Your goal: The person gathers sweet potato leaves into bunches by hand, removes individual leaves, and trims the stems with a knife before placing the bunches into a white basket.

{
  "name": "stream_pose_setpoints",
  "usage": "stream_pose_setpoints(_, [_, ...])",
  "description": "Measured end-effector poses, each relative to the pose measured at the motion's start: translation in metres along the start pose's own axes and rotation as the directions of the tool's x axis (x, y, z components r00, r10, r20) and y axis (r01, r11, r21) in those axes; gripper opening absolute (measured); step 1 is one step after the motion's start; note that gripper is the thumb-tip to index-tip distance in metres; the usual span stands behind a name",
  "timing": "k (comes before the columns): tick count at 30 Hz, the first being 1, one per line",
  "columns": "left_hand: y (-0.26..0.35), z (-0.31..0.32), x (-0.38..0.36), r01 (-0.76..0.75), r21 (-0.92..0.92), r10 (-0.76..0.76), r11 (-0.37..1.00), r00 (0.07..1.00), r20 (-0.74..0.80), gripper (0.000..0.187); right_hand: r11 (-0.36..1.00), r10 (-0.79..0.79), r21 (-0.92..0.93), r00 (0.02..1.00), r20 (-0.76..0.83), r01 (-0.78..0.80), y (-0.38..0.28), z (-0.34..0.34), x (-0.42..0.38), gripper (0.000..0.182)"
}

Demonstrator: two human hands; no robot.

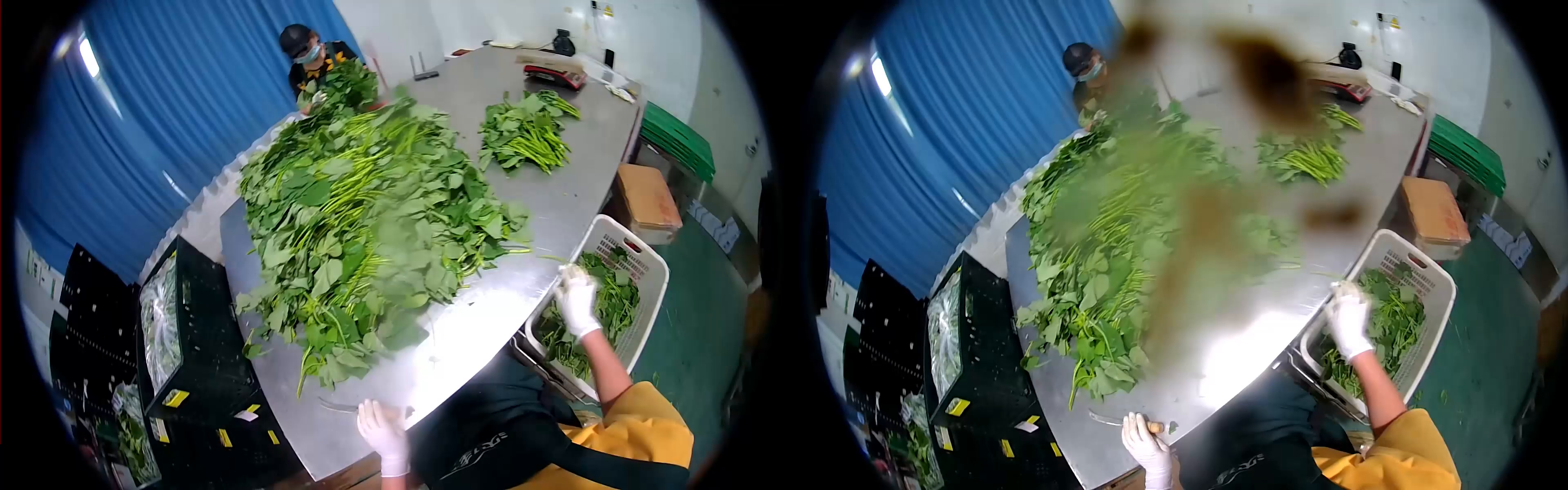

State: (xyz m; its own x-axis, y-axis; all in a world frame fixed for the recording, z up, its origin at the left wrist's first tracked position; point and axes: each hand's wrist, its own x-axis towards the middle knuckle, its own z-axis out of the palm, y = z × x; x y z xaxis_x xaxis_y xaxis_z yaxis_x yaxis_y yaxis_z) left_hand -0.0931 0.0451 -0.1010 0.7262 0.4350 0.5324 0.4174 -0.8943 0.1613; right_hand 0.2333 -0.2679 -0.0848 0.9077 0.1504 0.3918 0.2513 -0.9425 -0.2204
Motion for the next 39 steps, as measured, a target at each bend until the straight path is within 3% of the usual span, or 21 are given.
stream_pose_setpoints(1, [-0.001, 0.000, -0.001, 0.018, 0.011, -0.018, 1.000, 1.000, -0.001, 0.046, 0.994, 0.113, -0.011, 0.993, 0.041, -0.113, 0.020, 0.002, 0.006, 0.045])
stream_pose_setpoints(3, [-0.002, 0.003, -0.004, 0.017, 0.011, -0.018, 1.000, 1.000, 0.017, 0.046, 1.000, 0.017, -0.012, 0.996, -0.083, -0.018, 0.032, 0.006, 0.008, 0.045])
stream_pose_setpoints(4, [-0.004, 0.005, -0.005, 0.015, 0.017, -0.015, 1.000, 1.000, 0.002, 0.044, 0.997, 0.035, 0.068, 0.999, -0.022, -0.033, 0.013, -0.008, 0.009, 0.043])
stream_pose_setpoints(7, [-0.006, 0.007, -0.007, 0.019, -0.004, -0.019, 1.000, 1.000, 0.005, 0.043, 0.936, -0.189, 0.318, 0.977, 0.098, 0.150, -0.050, -0.017, 0.013, 0.040])
stream_pose_setpoints(9, [0.002, 0.000, -0.001, 0.081, 0.002, -0.081, 0.997, 0.996, 0.027, 0.040, 0.864, -0.358, 0.391, 0.933, 0.032, 0.318, -0.104, -0.012, 0.014, 0.039])
stream_pose_setpoints(11, [0.001, 0.003, -0.001, 0.054, -0.018, -0.055, 0.998, 0.997, -0.049, 0.038, 0.780, -0.511, 0.403, 0.859, -0.029, 0.478, -0.158, -0.005, 0.023, 0.040])
stream_pose_setpoints(15, [0.000, 0.007, -0.004, 0.077, 0.000, -0.077, 0.997, 0.996, -0.048, 0.037, 0.622, -0.667, 0.493, 0.742, -0.074, 0.608, -0.248, -0.006, 0.059, 0.043])
stream_pose_setpoints(17, [0.002, 0.004, 0.001, 0.095, -0.051, -0.096, 0.994, 0.995, -0.031, 0.036, 0.594, -0.698, 0.402, 0.695, -0.174, 0.697, -0.285, 0.010, 0.091, 0.046])
stream_pose_setpoints(19, [0.000, 0.005, 0.007, -0.018, -0.049, 0.008, 0.999, 0.981, -0.194, 0.034, 0.639, -0.705, 0.328, 0.701, -0.112, 0.695, -0.322, -0.017, 0.127, 0.051])
stream_pose_setpoints(20, [-0.002, -0.003, 0.011, 0.015, -0.183, -0.031, 0.983, 0.996, -0.085, 0.036, 0.593, -0.671, 0.388, 0.699, -0.246, 0.706, -0.335, 0.020, 0.153, 0.055])
stream_pose_setpoints(21, [-0.002, -0.006, 0.013, 0.007, -0.185, -0.024, 0.983, 0.996, -0.090, 0.036, 0.539, -0.620, 0.439, 0.691, -0.372, 0.719, -0.349, 0.057, 0.176, 0.059])
stream_pose_setpoints(23, [-0.003, -0.004, 0.011, -0.008, -0.155, -0.006, 0.988, 0.996, -0.091, 0.036, 0.455, -0.799, 0.259, 0.519, -0.303, 0.852, -0.371, 0.046, 0.196, 0.087])
stream_pose_setpoints(25, [-0.006, 0.004, -0.004, 0.002, -0.136, -0.013, 0.991, 0.997, -0.075, 0.039, 0.330, -0.879, 0.317, 0.412, -0.241, 0.889, -0.403, 0.031, 0.192, 0.106])
stream_pose_setpoints(28, [0.001, 0.004, -0.012, 0.119, -0.092, -0.122, 0.989, 0.992, -0.024, 0.049, 0.255, -0.939, 0.426, 0.328, -0.107, 0.868, -0.447, 0.015, 0.165, 0.124])
stream_pose_setpoints(29, [0.001, 0.005, -0.012, 0.103, -0.077, -0.107, 0.992, 0.994, -0.038, 0.048, 0.263, -0.960, 0.322, 0.280, -0.009, 0.909, -0.462, 0.014, 0.169, 0.117])
stream_pose_setpoints(32, [0.001, 0.009, -0.015, 0.104, -0.054, -0.108, 0.993, 0.992, -0.067, 0.046, 0.463, -0.863, 0.245, 0.496, -0.094, 0.852, -0.507, 0.046, 0.218, 0.104])
stream_pose_setpoints(33, [0.001, 0.009, -0.014, 0.125, -0.080, -0.128, 0.989, 0.991, -0.038, 0.045, 0.504, -0.843, 0.265, 0.535, -0.057, 0.822, -0.519, 0.047, 0.235, 0.106])
stream_pose_setpoints(34, [0.002, 0.009, -0.011, 0.126, -0.061, -0.129, 0.990, 0.991, -0.040, 0.045, 0.555, -0.820, 0.164, 0.569, -0.055, 0.816, -0.541, 0.076, 0.255, 0.112])
stream_pose_setpoints(35, [0.004, 0.006, -0.010, 0.133, -0.043, -0.134, 0.990, 0.990, -0.032, 0.044, 0.579, -0.815, 0.136, 0.571, 0.093, 0.804, -0.548, 0.061, 0.258, 0.120])
stream_pose_setpoints(37, [0.005, 0.004, -0.008, 0.120, -0.023, -0.121, 0.993, 0.992, -0.042, 0.045, 0.531, -0.839, 0.111, 0.503, 0.209, 0.840, -0.572, 0.099, 0.276, 0.128])
stream_pose_setpoints(39, [0.009, -0.001, -0.003, 0.132, -0.058, -0.134, 0.990, 0.991, -0.030, 0.044, 0.494, -0.866, 0.115, 0.476, 0.154, 0.862, -0.582, 0.146, 0.286, 0.130])
